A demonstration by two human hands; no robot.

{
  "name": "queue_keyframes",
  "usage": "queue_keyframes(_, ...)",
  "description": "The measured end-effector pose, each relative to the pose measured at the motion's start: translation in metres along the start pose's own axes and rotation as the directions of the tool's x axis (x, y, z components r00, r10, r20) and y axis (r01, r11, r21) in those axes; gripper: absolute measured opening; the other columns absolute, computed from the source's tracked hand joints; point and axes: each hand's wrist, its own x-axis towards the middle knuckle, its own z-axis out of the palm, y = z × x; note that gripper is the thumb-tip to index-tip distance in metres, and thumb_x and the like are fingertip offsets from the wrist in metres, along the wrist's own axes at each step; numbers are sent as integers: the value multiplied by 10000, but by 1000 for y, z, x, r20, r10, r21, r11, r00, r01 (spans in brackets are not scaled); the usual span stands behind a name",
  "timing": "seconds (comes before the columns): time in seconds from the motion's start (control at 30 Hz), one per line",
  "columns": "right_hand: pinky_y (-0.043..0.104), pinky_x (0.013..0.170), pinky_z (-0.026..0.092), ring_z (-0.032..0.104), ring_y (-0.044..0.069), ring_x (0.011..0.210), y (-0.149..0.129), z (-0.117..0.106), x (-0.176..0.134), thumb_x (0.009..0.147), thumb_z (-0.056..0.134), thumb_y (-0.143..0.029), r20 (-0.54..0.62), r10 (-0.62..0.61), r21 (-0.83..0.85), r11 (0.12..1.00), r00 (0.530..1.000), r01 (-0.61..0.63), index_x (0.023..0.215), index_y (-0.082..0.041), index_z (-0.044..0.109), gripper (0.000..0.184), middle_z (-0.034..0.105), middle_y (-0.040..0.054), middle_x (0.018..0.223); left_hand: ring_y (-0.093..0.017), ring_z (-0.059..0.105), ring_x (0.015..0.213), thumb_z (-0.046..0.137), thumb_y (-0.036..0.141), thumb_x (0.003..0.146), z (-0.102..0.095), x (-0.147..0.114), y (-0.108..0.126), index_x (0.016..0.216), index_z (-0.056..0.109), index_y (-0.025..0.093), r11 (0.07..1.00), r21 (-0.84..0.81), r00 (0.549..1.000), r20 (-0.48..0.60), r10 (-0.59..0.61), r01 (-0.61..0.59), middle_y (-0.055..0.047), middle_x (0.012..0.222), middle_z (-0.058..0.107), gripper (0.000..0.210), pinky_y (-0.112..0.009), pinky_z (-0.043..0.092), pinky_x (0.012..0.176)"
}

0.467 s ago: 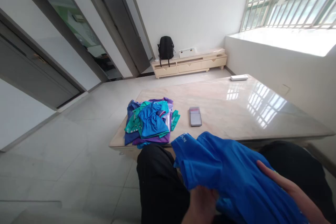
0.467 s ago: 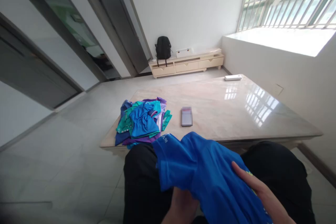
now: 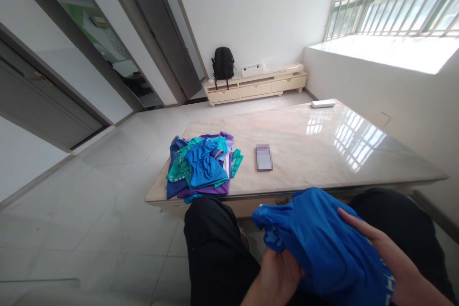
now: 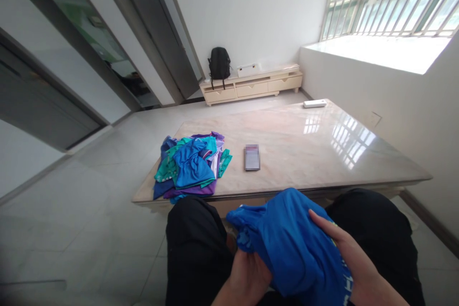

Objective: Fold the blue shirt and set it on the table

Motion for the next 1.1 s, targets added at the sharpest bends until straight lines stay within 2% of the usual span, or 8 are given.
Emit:
queue_keyframes(0.13, 498, 1173, 413, 638, 357, 1254, -10, -2, 3, 884, 636, -521, -3, -8, 41, 999, 1000, 8, 949, -120, 810, 443, 773, 168, 1134, -362, 632, 1240, 672, 767, 753, -5, -3, -3, 1177, 789, 239, 995, -95, 996, 85, 22, -14, -108, 1190, 764, 687, -472, 432, 1095)
queue_keyframes(0.23, 524, 1138, 450, 678, 371, 1188, -13, -1, 8, 864, 652, -526, -79, -46, 47, 998, 996, 50, 930, -125, 803, 434, 790, 173, 1060, -376, 605, 1278, 505, 856, 812, -15, -2, -10, 1286, 729, 178, 993, -104, 991, 109, 74, -63, -159, 1175, 762, 857, -510, 389, 1128)
queue_keyframes(0.3, 537, 1110, 478, 699, 379, 1145, -12, 1, 12, 855, 673, -515, -140, -83, 41, 995, 987, 89, 941, -125, 797, 418, 795, 175, 1027, -392, 587, 1299, 469, 930, 753, -18, 0, -14, 1333, 689, 141, 992, -38, 987, 109, 122, -118, -194, 1224, 735, 1004, -519, 381, 1134)
queue_keyframes(0.33, 543, 1100, 488, 703, 384, 1134, -12, 2, 14, 852, 684, -508, -158, -101, 35, 994, 982, 108, 961, -124, 794, 414, 794, 176, 1031, -395, 586, 1300, 551, 928, 696, -17, 2, -15, 1342, 678, 144, 986, 12, 981, 102, 164, -166, -197, 1255, 721, 1024, -512, 385, 1134)
queue_keyframes(0.43, 562, 1080, 506, 694, 395, 1144, -9, 3, 17, 864, 696, -493, -151, -149, 7, 988, 977, 151, 1086, -126, 776, 436, 777, 174, 1117, -379, 631, 1241, 910, 650, 568, -9, 7, -13, 1293, 692, 183, 944, 197, 964, 26, 264, -264, -171, 1278, 715, 889, -474, 438, 1093)
queue_keyframes(0.53, 566, 1058, 529, 693, 402, 1137, -9, 3, 15, 872, 711, -453, -151, -158, 11, 987, 976, 162, 1200, -127, 739, 464, 764, 166, 1164, -324, 704, 1050, 982, 429, 559, 1, 11, -2, 1148, 742, 146, 904, 354, 953, -96, 288, -238, -146, 1117, 771, 696, -409, 528, 953)
queue_keyframes(0.8, 576, 940, 612, 723, 422, 1044, -22, -12, 6, 794, 837, -256, -296, -190, -71, 982, 936, 177, 1528, -129, 455, 837, 772, 157, 1131, -151, 651, 718, 959, 373, 623, 1, 10, 23, 927, 759, 96, 879, 407, 915, -198, 350, -248, -75, 848, 769, 458, -247, 522, 705)
queue_keyframes(1.1, 466, 993, 592, 750, 333, 1035, -16, -30, 29, 878, 766, -268, -176, -199, -116, 977, 964, 181, 1356, -72, 606, 541, 775, 159, 1138, -200, 710, 869, 869, 408, 764, -3, 13, 24, 1027, 753, 102, 853, 457, 902, -209, 377, -251, -107, 1004, 786, 419, -330, 568, 879)
